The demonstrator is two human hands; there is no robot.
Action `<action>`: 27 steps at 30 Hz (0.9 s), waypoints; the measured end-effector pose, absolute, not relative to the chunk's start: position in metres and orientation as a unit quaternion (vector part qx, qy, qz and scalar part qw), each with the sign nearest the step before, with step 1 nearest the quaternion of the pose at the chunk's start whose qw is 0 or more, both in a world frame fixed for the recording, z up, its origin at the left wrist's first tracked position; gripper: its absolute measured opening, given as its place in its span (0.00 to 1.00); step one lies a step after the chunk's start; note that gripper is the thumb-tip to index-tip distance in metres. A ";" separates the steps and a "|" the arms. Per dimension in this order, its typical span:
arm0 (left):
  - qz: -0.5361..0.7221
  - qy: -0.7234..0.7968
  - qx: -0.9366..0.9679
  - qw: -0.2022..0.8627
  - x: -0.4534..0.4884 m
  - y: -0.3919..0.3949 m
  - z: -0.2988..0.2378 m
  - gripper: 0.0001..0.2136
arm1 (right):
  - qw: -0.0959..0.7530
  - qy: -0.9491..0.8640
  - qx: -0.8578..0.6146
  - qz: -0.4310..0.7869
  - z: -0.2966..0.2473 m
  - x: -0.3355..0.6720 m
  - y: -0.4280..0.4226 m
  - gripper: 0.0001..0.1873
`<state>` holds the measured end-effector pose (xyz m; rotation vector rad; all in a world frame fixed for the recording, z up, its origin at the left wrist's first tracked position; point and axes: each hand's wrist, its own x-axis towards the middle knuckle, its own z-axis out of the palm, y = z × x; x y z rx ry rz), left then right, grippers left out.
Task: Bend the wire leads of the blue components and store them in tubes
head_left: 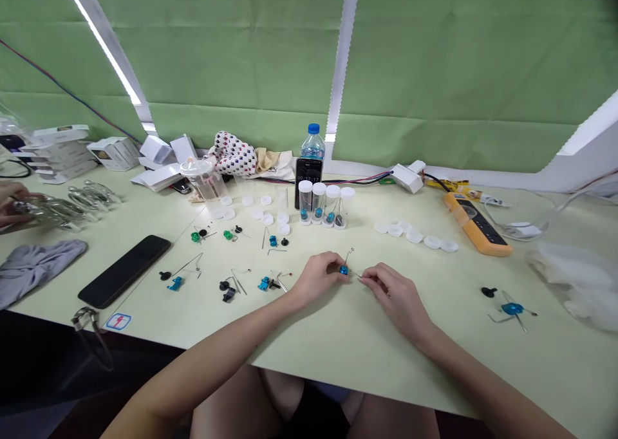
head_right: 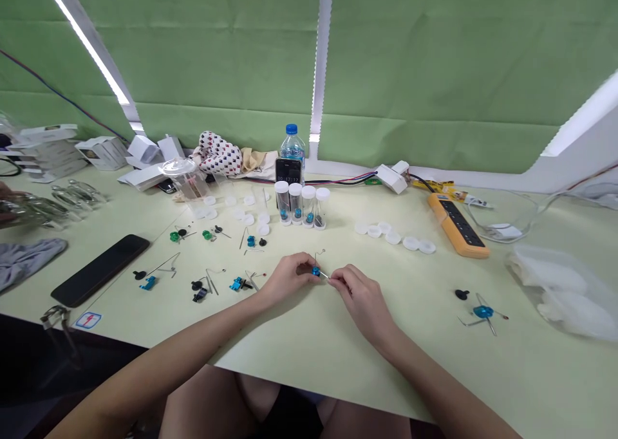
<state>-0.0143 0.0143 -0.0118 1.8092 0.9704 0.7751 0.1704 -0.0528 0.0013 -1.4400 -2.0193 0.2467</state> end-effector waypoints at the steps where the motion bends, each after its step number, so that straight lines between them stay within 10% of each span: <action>1: 0.327 0.387 0.711 0.487 -0.014 0.014 -0.012 0.07 | 0.320 -0.768 -0.547 0.088 0.000 0.171 -0.052 0.13; 27: 0.368 0.391 0.644 0.546 -0.009 0.002 -0.011 0.15 | 0.306 -0.805 -0.508 -0.014 -0.005 0.177 -0.049 0.14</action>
